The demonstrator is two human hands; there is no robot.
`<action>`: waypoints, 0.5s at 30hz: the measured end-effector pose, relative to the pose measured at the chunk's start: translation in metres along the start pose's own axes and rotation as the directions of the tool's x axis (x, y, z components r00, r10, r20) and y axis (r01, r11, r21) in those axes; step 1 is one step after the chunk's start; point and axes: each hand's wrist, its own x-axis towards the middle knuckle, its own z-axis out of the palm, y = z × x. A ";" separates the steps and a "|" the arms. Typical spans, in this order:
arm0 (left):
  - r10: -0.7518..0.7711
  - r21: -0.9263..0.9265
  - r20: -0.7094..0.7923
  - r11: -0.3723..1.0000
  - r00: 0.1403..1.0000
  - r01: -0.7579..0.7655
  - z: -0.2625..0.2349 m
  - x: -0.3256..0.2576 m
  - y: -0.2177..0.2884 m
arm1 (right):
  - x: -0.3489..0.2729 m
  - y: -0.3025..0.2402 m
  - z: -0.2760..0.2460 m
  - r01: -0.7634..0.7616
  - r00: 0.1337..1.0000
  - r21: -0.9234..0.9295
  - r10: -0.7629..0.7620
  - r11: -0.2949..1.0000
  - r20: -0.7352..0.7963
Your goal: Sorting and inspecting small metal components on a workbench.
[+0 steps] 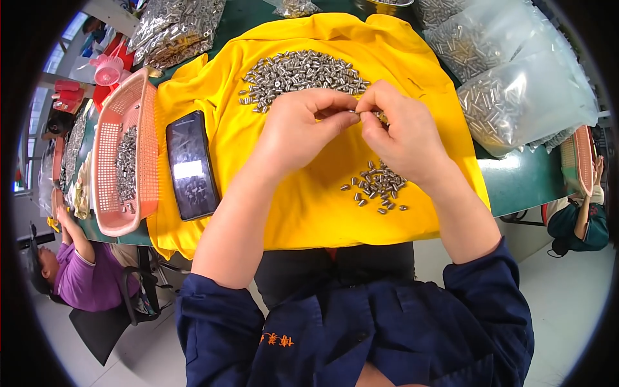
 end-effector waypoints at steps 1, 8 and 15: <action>0.055 0.178 -0.003 0.983 0.998 -0.053 -0.001 -0.001 0.000 | 0.000 0.000 0.001 0.001 1.000 0.000 -0.001 1.000 0.000; -0.042 0.218 0.047 0.976 0.998 0.031 -0.015 -0.003 0.010 | 0.005 0.002 0.001 -0.004 1.000 0.057 0.004 0.998 0.000; 0.018 0.328 0.071 0.944 0.997 -0.041 -0.019 0.002 0.016 | 0.014 0.001 -0.024 0.123 0.966 0.033 -0.112 0.992 -0.232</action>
